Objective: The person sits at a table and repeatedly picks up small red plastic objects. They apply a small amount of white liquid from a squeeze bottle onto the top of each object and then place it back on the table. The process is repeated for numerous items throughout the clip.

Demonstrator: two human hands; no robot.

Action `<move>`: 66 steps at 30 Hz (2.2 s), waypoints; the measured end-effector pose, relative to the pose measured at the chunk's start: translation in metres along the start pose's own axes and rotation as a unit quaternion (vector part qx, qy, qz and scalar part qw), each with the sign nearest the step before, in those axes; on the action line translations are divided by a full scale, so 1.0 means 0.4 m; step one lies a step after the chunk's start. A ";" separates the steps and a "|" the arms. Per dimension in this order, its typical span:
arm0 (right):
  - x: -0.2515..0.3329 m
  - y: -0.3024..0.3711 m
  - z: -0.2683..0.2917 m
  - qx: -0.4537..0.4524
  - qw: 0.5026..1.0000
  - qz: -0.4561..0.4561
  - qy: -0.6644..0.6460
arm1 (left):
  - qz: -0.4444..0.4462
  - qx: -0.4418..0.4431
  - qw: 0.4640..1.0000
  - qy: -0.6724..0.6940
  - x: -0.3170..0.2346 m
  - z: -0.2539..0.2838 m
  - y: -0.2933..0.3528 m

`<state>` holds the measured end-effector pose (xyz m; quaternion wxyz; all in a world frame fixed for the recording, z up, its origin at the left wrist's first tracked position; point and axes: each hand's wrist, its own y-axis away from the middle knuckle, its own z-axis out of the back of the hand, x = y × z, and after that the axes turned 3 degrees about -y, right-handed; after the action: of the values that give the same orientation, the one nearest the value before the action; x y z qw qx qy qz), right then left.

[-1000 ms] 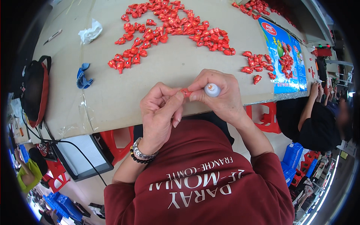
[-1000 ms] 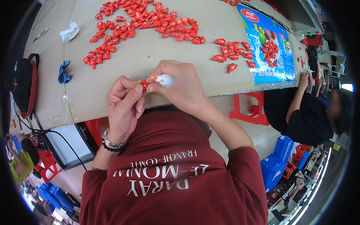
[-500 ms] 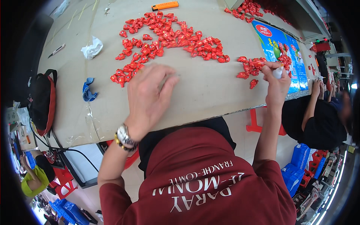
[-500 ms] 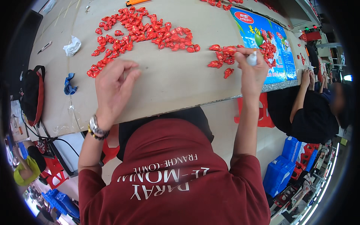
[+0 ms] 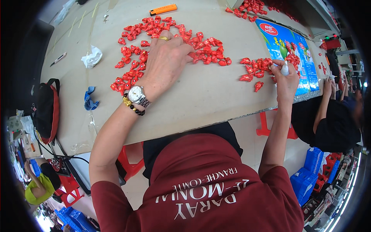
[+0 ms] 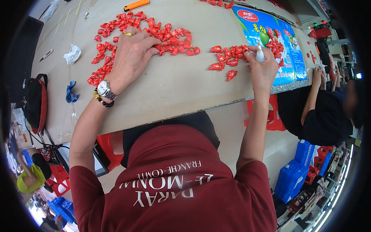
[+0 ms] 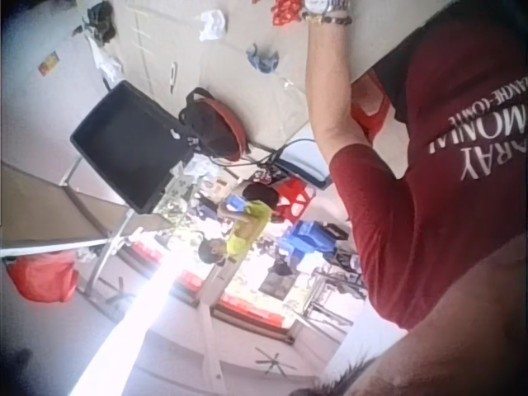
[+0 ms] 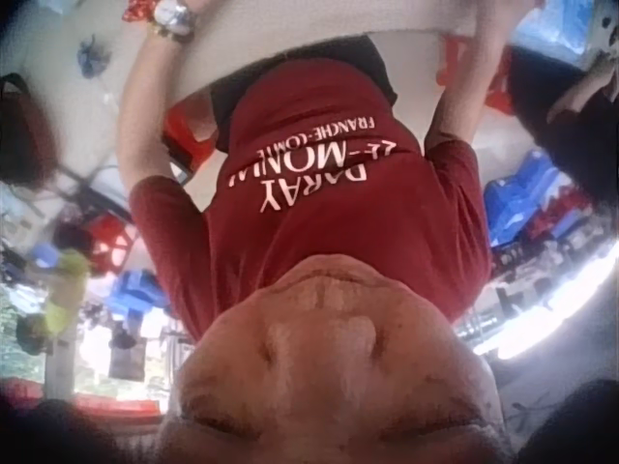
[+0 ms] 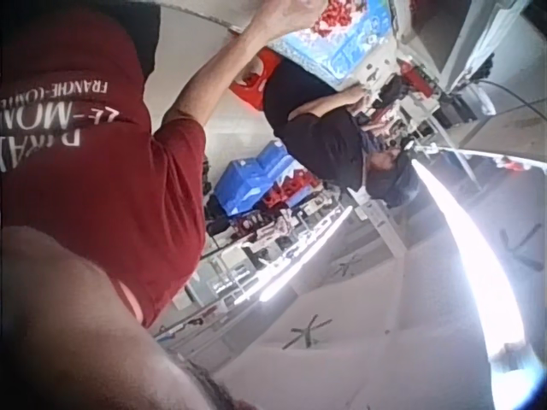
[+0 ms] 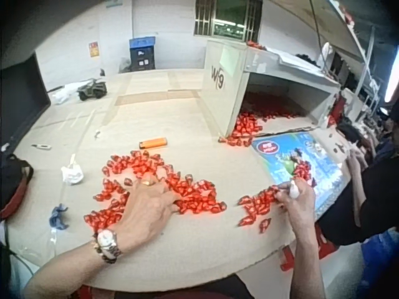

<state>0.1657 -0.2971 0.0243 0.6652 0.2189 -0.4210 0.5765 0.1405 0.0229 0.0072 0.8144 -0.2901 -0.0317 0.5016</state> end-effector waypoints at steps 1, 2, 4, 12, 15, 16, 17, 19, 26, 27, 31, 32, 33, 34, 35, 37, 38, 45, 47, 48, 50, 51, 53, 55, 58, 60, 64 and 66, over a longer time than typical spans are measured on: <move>0.003 0.003 0.003 0.000 1.000 -0.011 -0.017 | -0.001 -0.001 1.000 -0.005 -0.001 -0.001 0.001; 0.010 0.007 0.004 0.002 0.999 -0.008 -0.035 | -0.002 -0.003 1.000 -0.010 -0.001 -0.002 0.001; 0.032 0.022 0.003 0.002 0.998 -0.005 -0.070 | 0.000 0.001 1.000 -0.017 -0.004 0.001 0.002; 0.128 0.119 -0.032 0.160 0.965 0.057 -0.198 | 0.199 0.002 0.944 0.262 -0.081 0.082 0.059; 0.153 0.160 -0.067 0.206 0.953 0.149 -0.168 | 0.311 -0.022 0.790 0.528 -0.121 0.099 0.119; 0.161 0.168 -0.074 0.214 0.948 0.185 -0.145 | 0.356 -0.015 0.720 0.595 -0.146 0.119 0.139; 0.177 0.179 -0.078 0.222 0.942 0.220 -0.123 | 0.359 -0.025 0.689 0.630 -0.158 0.120 0.162; 0.222 0.216 -0.086 0.228 0.939 0.212 -0.144 | 0.352 -0.071 0.602 0.713 -0.180 0.114 0.200; 0.206 0.252 -0.098 0.204 0.894 0.341 -0.209 | 0.342 -0.149 0.426 0.824 -0.221 0.073 0.274; 0.209 0.256 -0.097 0.203 0.894 0.347 -0.197 | 0.346 -0.151 0.411 0.830 -0.223 0.072 0.278; 0.225 0.263 -0.095 0.183 0.878 0.411 -0.162 | 0.364 -0.151 0.421 0.817 -0.229 0.072 0.283; 0.227 0.264 -0.097 0.176 0.869 0.436 -0.155 | 0.359 -0.149 0.425 0.817 -0.228 0.070 0.285; 0.228 0.265 -0.099 0.175 0.866 0.444 -0.149 | 0.355 -0.147 0.429 0.818 -0.227 0.067 0.287; 0.227 0.268 -0.101 0.174 0.863 0.452 -0.143 | 0.352 -0.138 0.433 0.818 -0.225 0.064 0.290; 0.227 0.270 -0.102 0.174 0.860 0.459 -0.136 | 0.349 -0.130 0.436 0.819 -0.222 0.062 0.292; 0.228 0.275 -0.108 0.167 0.858 0.469 -0.124 | 0.355 -0.126 0.444 0.813 -0.224 0.062 0.292; 0.229 0.277 -0.110 0.164 0.857 0.474 -0.117 | 0.363 -0.130 0.448 0.806 -0.229 0.065 0.288; 0.235 0.279 -0.113 0.164 0.853 0.485 -0.104 | 0.357 -0.131 0.444 0.811 -0.227 0.065 0.292; 0.235 0.278 -0.114 0.162 0.851 0.490 -0.098 | 0.362 -0.136 0.442 0.809 -0.230 0.064 0.291; 0.234 0.278 -0.115 0.161 0.850 0.492 -0.097 | 0.364 -0.138 0.442 0.808 -0.231 0.064 0.290; 0.231 0.277 -0.117 0.159 0.849 0.494 -0.095 | 0.364 -0.137 0.444 0.808 -0.232 0.063 0.289; 0.231 0.277 -0.116 0.159 0.849 0.494 -0.094 | 0.363 -0.136 0.445 0.807 -0.232 0.063 0.289; 0.231 0.276 -0.115 0.160 0.850 0.495 -0.091 | 0.367 -0.133 0.448 0.804 -0.231 0.064 0.289; 0.234 0.277 -0.117 0.156 0.852 0.492 -0.092 | 0.369 -0.132 0.451 0.802 -0.230 0.063 0.288; 0.242 0.278 -0.113 0.151 0.855 0.488 -0.086 | 0.374 -0.135 0.456 0.796 -0.231 0.063 0.286; 0.243 0.278 -0.111 0.149 0.858 0.485 -0.085 | 0.381 -0.139 0.463 0.788 -0.233 0.067 0.284; 0.237 0.278 -0.102 0.152 0.863 0.472 -0.095 | 0.378 -0.156 0.484 0.773 -0.235 0.069 0.282; 0.236 0.279 -0.099 0.154 0.865 0.469 -0.095 | 0.367 -0.165 0.495 0.770 -0.230 0.067 0.286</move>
<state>0.0700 -0.1846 0.0576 0.2311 0.1491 -0.4415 0.8541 -0.0056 -0.0045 -0.0063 0.1957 -0.6762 0.6347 0.3187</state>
